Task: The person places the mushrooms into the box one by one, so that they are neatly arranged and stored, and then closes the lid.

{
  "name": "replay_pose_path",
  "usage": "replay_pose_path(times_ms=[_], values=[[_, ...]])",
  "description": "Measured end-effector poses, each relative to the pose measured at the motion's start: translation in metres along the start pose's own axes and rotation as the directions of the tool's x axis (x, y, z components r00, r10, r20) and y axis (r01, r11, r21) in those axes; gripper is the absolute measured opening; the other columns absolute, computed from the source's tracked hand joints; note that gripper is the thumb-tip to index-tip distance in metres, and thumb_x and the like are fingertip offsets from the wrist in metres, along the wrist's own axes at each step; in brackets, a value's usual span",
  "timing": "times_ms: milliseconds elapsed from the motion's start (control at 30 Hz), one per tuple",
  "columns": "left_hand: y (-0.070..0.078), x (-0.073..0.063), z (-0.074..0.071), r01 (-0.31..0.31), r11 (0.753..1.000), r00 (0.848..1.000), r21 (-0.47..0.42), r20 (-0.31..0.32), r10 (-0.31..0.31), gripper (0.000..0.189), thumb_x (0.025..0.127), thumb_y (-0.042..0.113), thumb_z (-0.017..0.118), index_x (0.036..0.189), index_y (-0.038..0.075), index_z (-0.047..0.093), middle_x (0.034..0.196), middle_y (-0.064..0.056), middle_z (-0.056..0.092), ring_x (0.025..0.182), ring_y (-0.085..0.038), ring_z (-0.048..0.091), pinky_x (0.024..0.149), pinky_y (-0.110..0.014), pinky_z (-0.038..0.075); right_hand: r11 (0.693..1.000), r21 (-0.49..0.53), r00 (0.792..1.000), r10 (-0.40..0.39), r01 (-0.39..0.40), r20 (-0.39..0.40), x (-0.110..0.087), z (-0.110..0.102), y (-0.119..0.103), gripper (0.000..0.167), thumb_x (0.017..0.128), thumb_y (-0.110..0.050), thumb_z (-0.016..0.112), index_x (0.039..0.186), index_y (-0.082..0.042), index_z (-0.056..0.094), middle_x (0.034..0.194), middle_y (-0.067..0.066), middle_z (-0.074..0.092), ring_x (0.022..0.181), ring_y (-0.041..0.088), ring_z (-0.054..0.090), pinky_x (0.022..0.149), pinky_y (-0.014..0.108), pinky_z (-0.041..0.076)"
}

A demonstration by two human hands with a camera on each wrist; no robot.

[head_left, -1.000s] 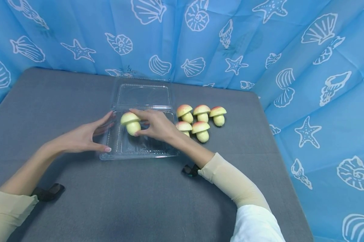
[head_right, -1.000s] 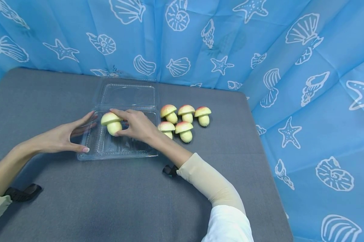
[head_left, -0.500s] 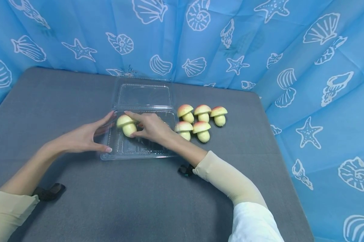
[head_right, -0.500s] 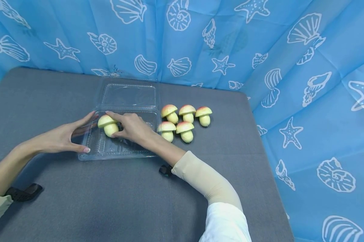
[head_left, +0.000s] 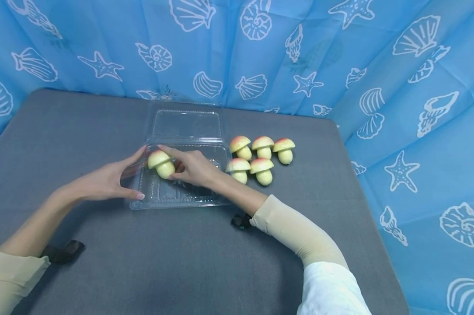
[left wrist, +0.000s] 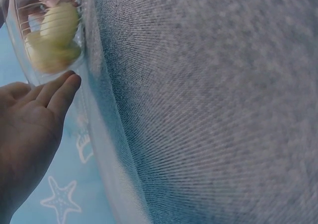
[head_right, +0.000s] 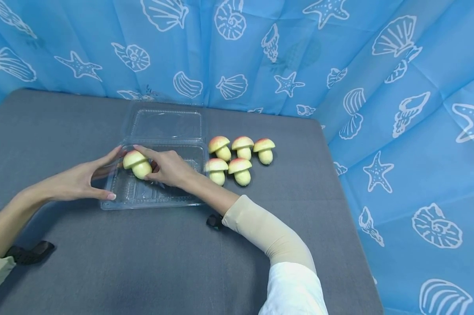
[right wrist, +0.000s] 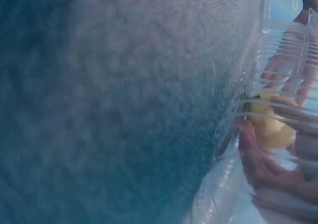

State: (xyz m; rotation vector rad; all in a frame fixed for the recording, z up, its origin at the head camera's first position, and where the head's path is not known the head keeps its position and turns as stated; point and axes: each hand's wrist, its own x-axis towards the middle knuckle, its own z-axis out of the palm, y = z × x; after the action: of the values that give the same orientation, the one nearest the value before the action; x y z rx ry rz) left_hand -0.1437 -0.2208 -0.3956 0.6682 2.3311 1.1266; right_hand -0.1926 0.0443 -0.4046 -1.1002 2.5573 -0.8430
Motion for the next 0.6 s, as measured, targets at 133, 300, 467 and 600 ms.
replay_pose_path(times_ms=[133, 300, 467, 600], values=[[0.001, -0.001, 0.000, -0.015, 1.000, 1.000, -0.004, -0.004, 0.015, 0.120, 0.083, 0.026, 0.082, 0.159, 0.020, -0.010, 0.165, -0.018, -0.002, 0.139, -0.053, 0.028, 0.109, -0.064, 0.030, 0.999, 0.032, 1.000, 0.007, -0.007, 0.008, 0.000, -0.003, 0.001, 0.083, 0.088, -0.023, 0.078, 0.157, -0.021, 0.032, 0.102, 0.006, 0.074, 0.084, 0.006, 0.070, 0.075, 0.012, 0.053], [0.002, -0.002, -0.001, -0.022, 1.000, 1.000, -0.003, -0.008, 0.022, 0.120, 0.083, 0.026, 0.082, 0.159, 0.020, -0.010, 0.165, -0.019, -0.002, 0.139, -0.054, 0.027, 0.109, -0.066, 0.029, 0.998, 0.064, 1.000, 0.012, -0.012, 0.000, -0.004, -0.009, 0.002, 0.080, 0.090, -0.025, 0.076, 0.157, -0.022, 0.032, 0.106, 0.005, 0.073, 0.087, 0.006, 0.070, 0.078, 0.014, 0.054], [0.001, -0.002, -0.001, -0.019, 1.000, 1.000, 0.010, -0.007, 0.019, 0.121, 0.082, 0.026, 0.083, 0.159, 0.019, -0.010, 0.164, -0.021, 0.000, 0.138, -0.055, 0.028, 0.109, -0.067, 0.029, 0.996, 0.094, 0.999, 0.007, -0.004, -0.031, -0.009, -0.016, 0.005, 0.073, 0.092, -0.027, 0.074, 0.155, -0.021, 0.038, 0.102, 0.002, 0.074, 0.088, 0.004, 0.070, 0.080, 0.015, 0.054], [0.001, -0.002, 0.001, -0.015, 1.000, 1.000, 0.016, -0.011, 0.015, 0.121, 0.082, 0.028, 0.083, 0.160, 0.020, -0.010, 0.164, -0.021, 0.001, 0.139, -0.055, 0.029, 0.109, -0.067, 0.029, 0.992, 0.127, 0.997, 0.010, -0.001, -0.070, -0.014, -0.022, 0.008, 0.067, 0.091, -0.025, 0.074, 0.151, -0.019, 0.045, 0.101, 0.001, 0.073, 0.087, 0.005, 0.069, 0.082, 0.016, 0.054]])
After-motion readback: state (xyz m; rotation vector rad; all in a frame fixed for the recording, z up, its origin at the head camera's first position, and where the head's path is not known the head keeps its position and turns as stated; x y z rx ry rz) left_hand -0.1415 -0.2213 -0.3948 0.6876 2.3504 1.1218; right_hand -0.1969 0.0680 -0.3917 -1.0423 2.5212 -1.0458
